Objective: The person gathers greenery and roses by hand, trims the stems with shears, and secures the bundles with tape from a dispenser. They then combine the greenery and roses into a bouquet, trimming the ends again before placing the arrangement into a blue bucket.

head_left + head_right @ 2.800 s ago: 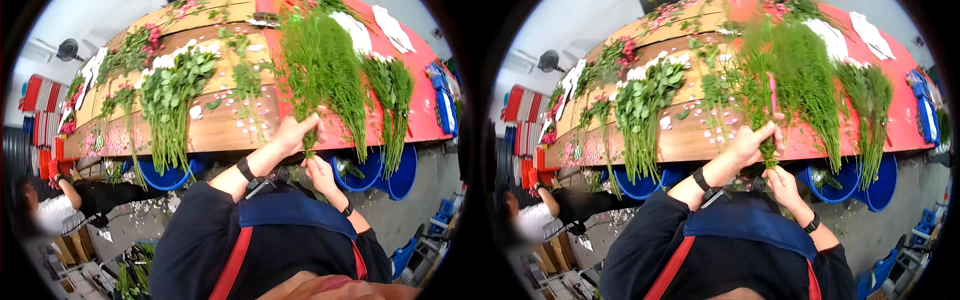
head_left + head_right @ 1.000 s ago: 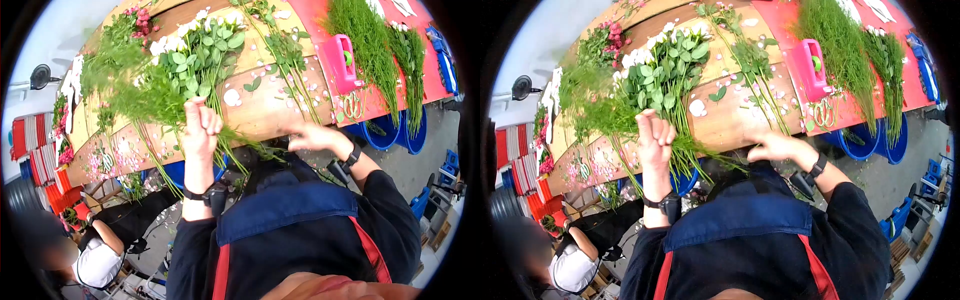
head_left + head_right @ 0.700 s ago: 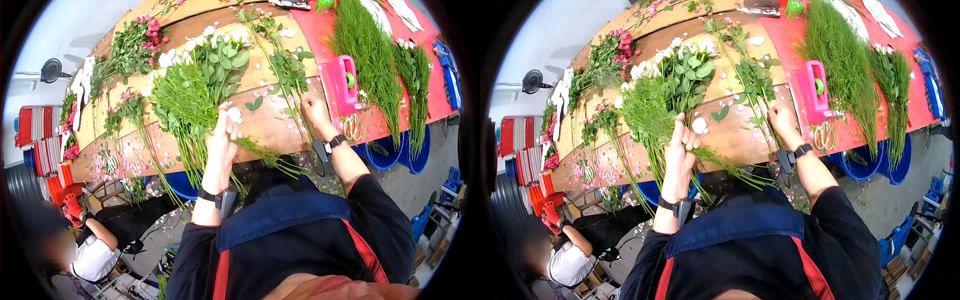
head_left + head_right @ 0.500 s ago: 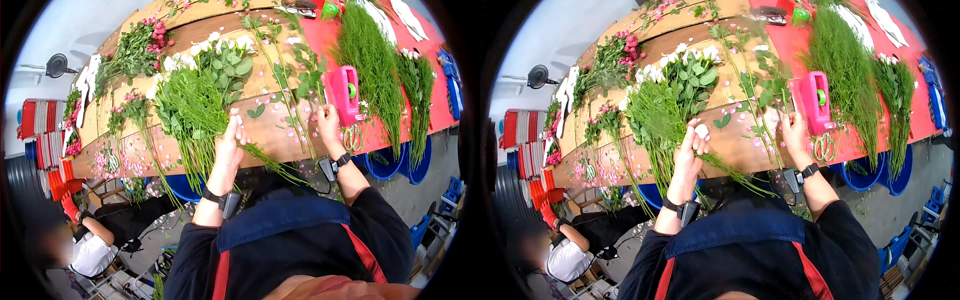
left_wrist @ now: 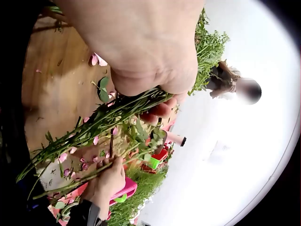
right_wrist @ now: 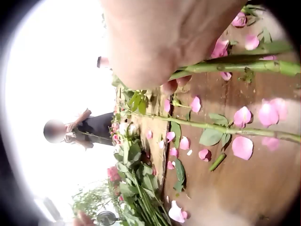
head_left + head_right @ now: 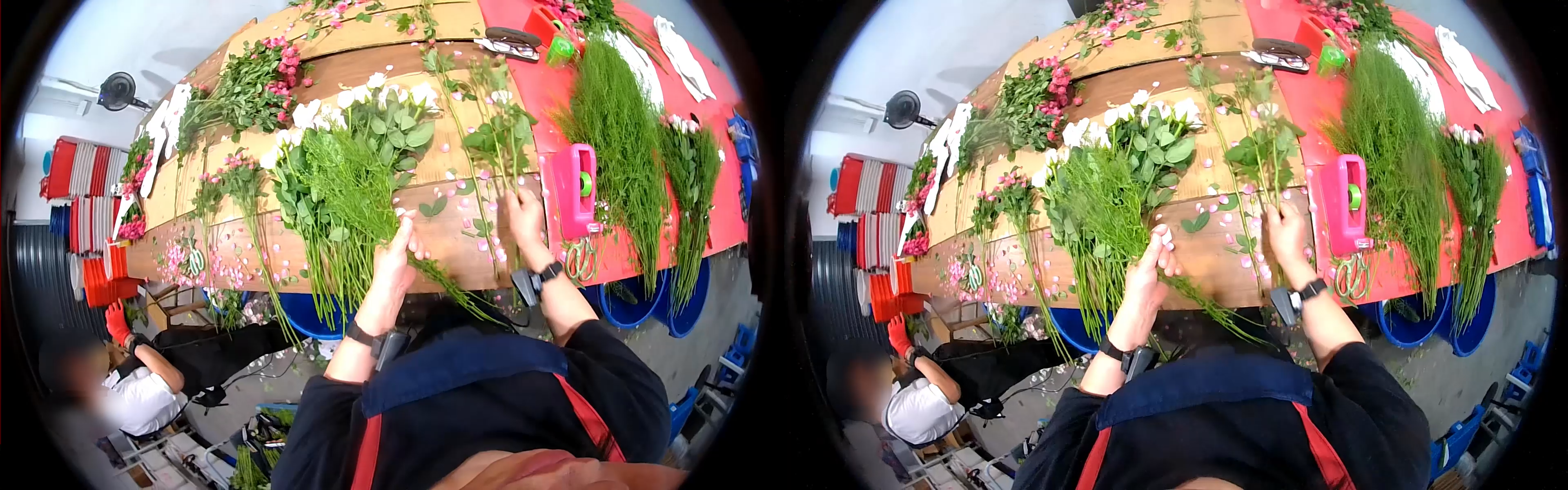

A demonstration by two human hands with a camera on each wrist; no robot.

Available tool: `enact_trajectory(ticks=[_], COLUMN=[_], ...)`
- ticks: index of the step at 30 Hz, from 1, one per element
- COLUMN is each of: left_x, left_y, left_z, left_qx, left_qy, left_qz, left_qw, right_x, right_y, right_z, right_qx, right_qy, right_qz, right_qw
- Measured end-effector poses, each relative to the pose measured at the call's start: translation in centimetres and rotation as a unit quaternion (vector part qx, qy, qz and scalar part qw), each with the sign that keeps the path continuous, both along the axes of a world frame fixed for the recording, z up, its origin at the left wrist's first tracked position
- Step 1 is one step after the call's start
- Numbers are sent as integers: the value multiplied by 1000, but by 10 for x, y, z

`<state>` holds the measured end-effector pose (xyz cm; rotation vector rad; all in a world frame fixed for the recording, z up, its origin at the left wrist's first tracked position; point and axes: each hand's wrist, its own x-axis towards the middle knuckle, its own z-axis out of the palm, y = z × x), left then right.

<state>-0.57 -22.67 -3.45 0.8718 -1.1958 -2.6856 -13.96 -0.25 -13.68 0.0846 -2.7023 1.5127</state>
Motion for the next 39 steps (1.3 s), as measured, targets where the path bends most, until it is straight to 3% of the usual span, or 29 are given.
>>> enact_trajectory(ticks=[3, 8, 10, 12, 14, 15, 18, 19, 23, 26, 27, 28, 29, 30, 31, 32, 33, 36, 39], left_x=[-1, -5, -10, -12, -3, 1, 11, 14, 26, 34, 39, 39, 41, 41, 41, 42, 42, 40, 38], left_y=[-2, -1, -1, 0, -1, -3, -4, -6, -5, -7, -9, -8, -8, -8, -8, -8, -9, -12, -17], left_z=[3, 13, 14, 23, 7, 7, 13, 4, 0, -6, -6, 12, 14, 16, 16, 18, 16, 14, 8], left_qx=[-23, 56, 85, 15, 55, 76, -16, 75, 61, 43, 16, 13, -4, -23, -46, -14, -12, -15, -14], left_qy=[-10, 60, 98, 113, 67, 47, 35, 51, 72, 82, 71, 122, 104, 88, 86, 77, 64, 96, 89], left_qz=[1, -24, -24, -13, -2, 2, 22, 22, 14, 13, 3, 8, 22, 38, 51, 50, 56, 56, 74], left_qw=[1000, 996, 991, 993, 996, 996, 999, 996, 995, 996, 997, 992, 994, 995, 994, 996, 996, 994, 993], right_x=[24, 70, 89, 103, 110, 112, 117, 118, 124, 119, 113, 99, 77, 60, 41, 14, -3, -31, -40], right_y=[14, 24, 20, 15, 3, 1, -3, -5, -10, -11, -17, -13, -16, -24, -41, -43, -48, -54, -49], right_z=[37, 72, 73, 75, 70, 69, 70, 75, 70, 66, 75, 55, 55, 42, 75, 62, 54, 7, -12], right_qx=[-125, -99, -105, -112, -70, -60, -28, -19, -51, 22, 0, -7, 124, 18, 29, 115, 186, 323, 179], right_qy=[-68, 17, -7, -104, 67, 52, -8, -41, -108, -87, -61, -147, -163, -209, -282, -93, -69, -13, -49], right_qz=[17, 150, 185, 228, 301, 316, 360, 375, 427, 521, 542, 555, 519, 355, 237, 232, 181, 189, 189], right_qw=[990, 984, 977, 962, 949, 945, 933, 926, 896, 849, 838, 818, 830, 911, 929, 961, 963, 927, 964])
